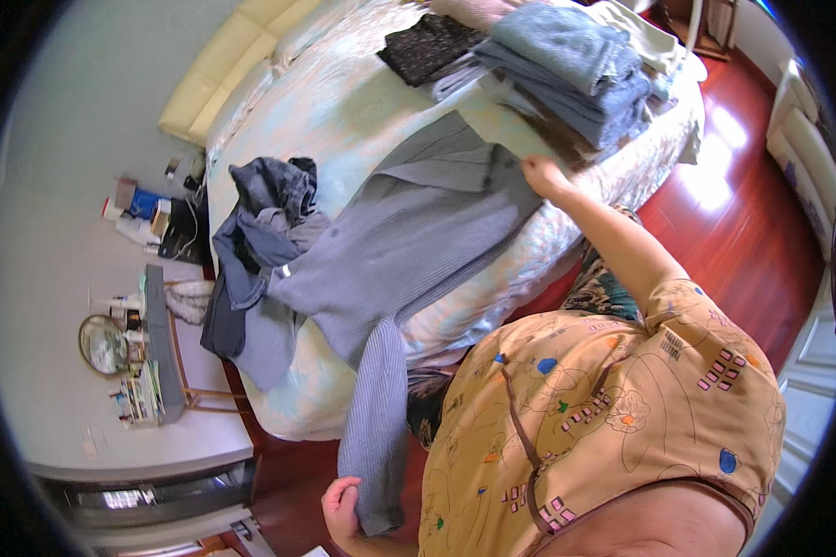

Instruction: The person folds a grey sweater on a bed and places it onto a stack of folded laundry, then unfolds and begins to fold a pair of dark jeans.

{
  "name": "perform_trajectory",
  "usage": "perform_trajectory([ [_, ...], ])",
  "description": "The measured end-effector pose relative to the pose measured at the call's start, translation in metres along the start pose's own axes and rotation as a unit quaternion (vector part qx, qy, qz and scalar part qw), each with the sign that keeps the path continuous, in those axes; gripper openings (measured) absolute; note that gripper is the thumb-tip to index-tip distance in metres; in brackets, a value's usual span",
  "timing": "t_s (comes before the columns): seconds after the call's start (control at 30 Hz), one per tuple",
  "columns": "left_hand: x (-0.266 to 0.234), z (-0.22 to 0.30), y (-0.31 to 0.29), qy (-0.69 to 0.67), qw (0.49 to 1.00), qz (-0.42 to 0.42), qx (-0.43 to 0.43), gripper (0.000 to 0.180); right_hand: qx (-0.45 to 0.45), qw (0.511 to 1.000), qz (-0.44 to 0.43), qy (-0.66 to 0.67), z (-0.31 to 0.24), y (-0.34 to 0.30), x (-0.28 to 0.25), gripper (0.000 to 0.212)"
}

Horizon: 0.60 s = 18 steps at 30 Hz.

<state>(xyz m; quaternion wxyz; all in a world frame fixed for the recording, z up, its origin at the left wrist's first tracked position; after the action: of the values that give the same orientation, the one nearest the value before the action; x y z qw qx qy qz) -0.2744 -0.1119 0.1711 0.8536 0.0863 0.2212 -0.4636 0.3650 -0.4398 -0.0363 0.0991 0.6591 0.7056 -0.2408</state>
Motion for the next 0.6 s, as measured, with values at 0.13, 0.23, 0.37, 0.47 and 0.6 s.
perform_trajectory([
  [0.13, 0.047, -0.075, -0.034, -0.052, 0.969, -0.116, -0.213, 0.015, -0.055, 0.995, 0.000, -0.086, -0.002, -0.017, 0.009, 0.025],
  [0.23, 0.101, -0.149, -0.044, -0.060, 0.940, -0.154, -0.300, 0.015, -0.043, 0.988, 0.002, -0.149, -0.009, -0.015, 0.008, 0.027],
  [0.37, 0.129, -0.170, -0.016, 0.065, 0.927, -0.289, -0.231, 0.014, -0.048, 0.973, -0.012, -0.225, -0.030, -0.025, 0.007, 0.038],
  [0.47, 0.107, -0.174, 0.025, 0.209, 0.903, -0.345, -0.145, 0.018, -0.080, 0.964, -0.005, -0.253, -0.039, -0.033, 0.002, 0.047],
  [0.6, 0.084, -0.097, 0.140, 0.286, 0.934, -0.213, 0.000, 0.025, -0.067, 0.961, 0.057, -0.263, -0.046, -0.059, -0.003, 0.047],
])
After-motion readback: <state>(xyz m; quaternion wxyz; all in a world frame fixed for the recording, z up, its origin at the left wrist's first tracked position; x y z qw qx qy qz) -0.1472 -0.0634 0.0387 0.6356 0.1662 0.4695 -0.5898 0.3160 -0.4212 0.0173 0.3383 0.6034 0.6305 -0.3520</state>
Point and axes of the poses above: each hand's wrist, its own y-axis towards the middle knuckle, its own x-axis out of the palm, z = x × y, the point moved 9 cm from there along y, towards the middle knuckle, and after that the axes turned 15 degrees about x, right-handed, at the moved point
